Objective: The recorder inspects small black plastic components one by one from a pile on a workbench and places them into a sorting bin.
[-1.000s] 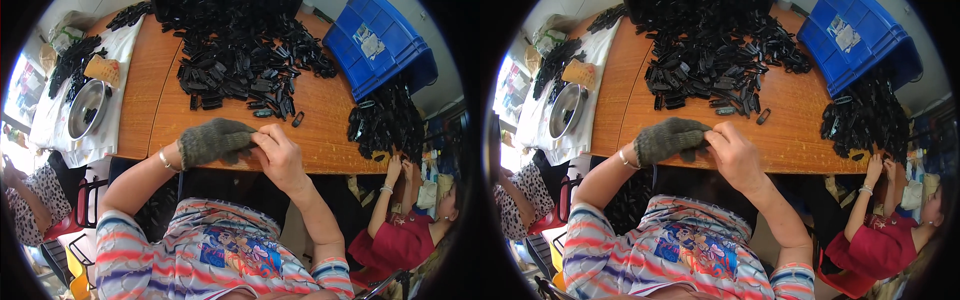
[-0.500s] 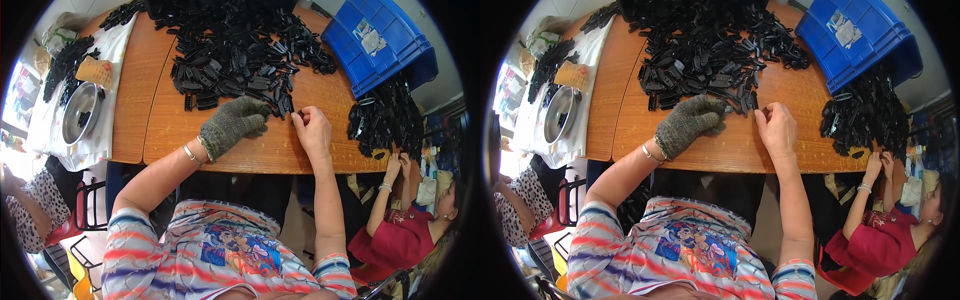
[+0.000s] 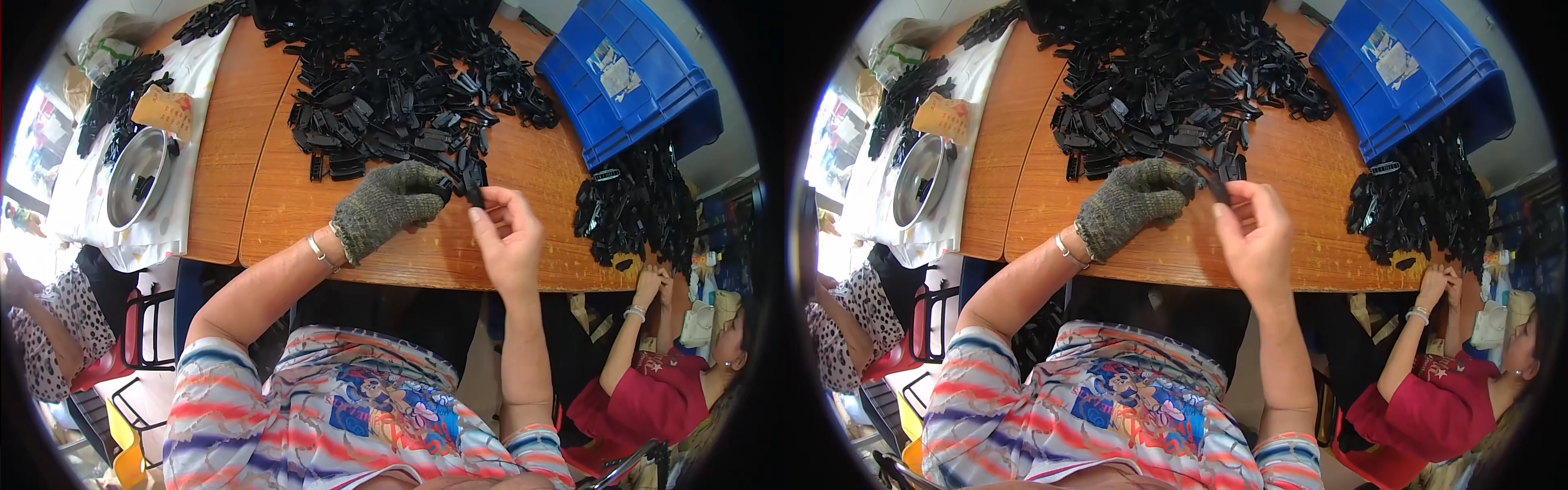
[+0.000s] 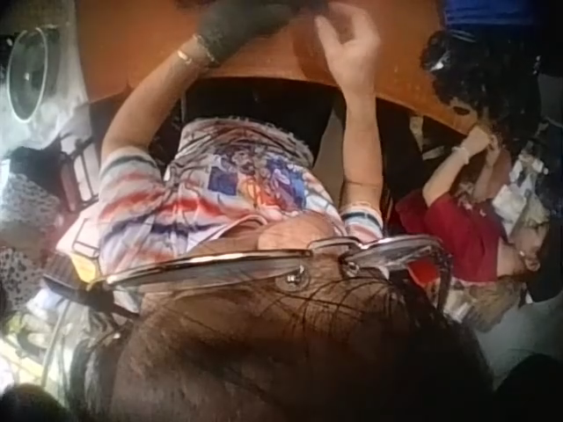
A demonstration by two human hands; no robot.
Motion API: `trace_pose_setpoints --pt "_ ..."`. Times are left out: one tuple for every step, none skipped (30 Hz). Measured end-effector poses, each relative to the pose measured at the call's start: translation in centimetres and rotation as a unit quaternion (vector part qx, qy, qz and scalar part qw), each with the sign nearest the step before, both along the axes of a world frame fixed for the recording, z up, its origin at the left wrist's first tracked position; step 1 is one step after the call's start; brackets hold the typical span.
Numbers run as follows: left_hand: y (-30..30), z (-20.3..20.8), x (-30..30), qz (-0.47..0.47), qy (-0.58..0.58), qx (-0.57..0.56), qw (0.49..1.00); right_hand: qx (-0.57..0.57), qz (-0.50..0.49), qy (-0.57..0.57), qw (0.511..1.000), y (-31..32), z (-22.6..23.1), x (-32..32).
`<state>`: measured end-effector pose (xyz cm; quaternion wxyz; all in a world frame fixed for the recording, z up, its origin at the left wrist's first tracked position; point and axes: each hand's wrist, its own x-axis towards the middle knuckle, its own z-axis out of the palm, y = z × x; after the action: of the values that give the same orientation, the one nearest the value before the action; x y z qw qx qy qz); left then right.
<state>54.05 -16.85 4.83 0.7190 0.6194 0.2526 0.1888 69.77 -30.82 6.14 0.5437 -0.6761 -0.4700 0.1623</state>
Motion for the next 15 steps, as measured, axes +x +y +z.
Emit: trace_pose_setpoints --pt "0.2 -0.1 0.0 -0.013 0.004 0.011 1.000 0.012 0.014 -0.009 1.000 0.2 0.2 -0.9" --pt "0.3 -0.2 0.1 -0.025 0.008 0.023 0.999 0.040 0.027 -0.036 0.998 0.5 -0.1 -1.3" --pt "0.3 -0.1 0.2 -0.027 0.009 0.023 0.999 0.041 0.026 -0.036 0.998 0.8 -0.4 -1.5" --pt "0.2 0.0 0.2 -0.021 -0.003 0.020 1.000 0.049 0.023 -0.035 0.998 1.1 -0.7 -1.6" --pt "0.1 0.1 0.2 -0.016 -0.015 0.017 1.000 0.057 0.020 -0.034 0.998 1.2 -1.0 -1.6" --pt "0.1 0.3 0.3 -0.016 -0.016 0.016 1.000 0.059 0.020 -0.041 0.997 1.3 -1.3 -1.5" --pt "0.1 0.4 0.2 -0.018 -0.009 0.019 1.000 0.058 0.022 -0.040 0.997 1.3 -1.4 -1.6" --pt "0.1 0.4 0.2 -0.021 -0.003 0.022 1.000 0.061 0.023 -0.049 0.997 1.4 -1.5 -1.6" --pt "0.2 0.4 0.1 -0.019 -0.003 0.022 1.000 0.064 0.024 -0.058 0.996 1.4 -1.5 -1.7" --pt "0.2 0.3 0.1 -0.023 -0.004 0.038 0.999 0.064 0.023 -0.059 0.996 1.4 -1.6 -1.7" --pt "0.2 0.2 0.1 -0.026 -0.005 0.054 0.998 0.069 0.019 -0.070 0.995 1.4 -1.6 -1.8" --pt "0.2 0.1 0.1 -0.027 -0.007 0.055 0.998 0.075 0.015 -0.082 0.994 1.4 -1.6 -1.9" --pt "0.2 0.0 0.1 -0.027 -0.008 0.049 0.998 0.076 0.015 -0.084 0.993 1.5 -1.7 -1.9" --pt "0.1 0.0 0.1 -0.029 -0.009 0.042 0.999 0.087 0.004 -0.116 0.989 1.6 -2.0 -1.8" --pt "0.0 -0.1 0.1 -0.030 -0.012 0.045 0.998 0.097 -0.008 -0.148 0.984 1.7 -2.3 -1.8"
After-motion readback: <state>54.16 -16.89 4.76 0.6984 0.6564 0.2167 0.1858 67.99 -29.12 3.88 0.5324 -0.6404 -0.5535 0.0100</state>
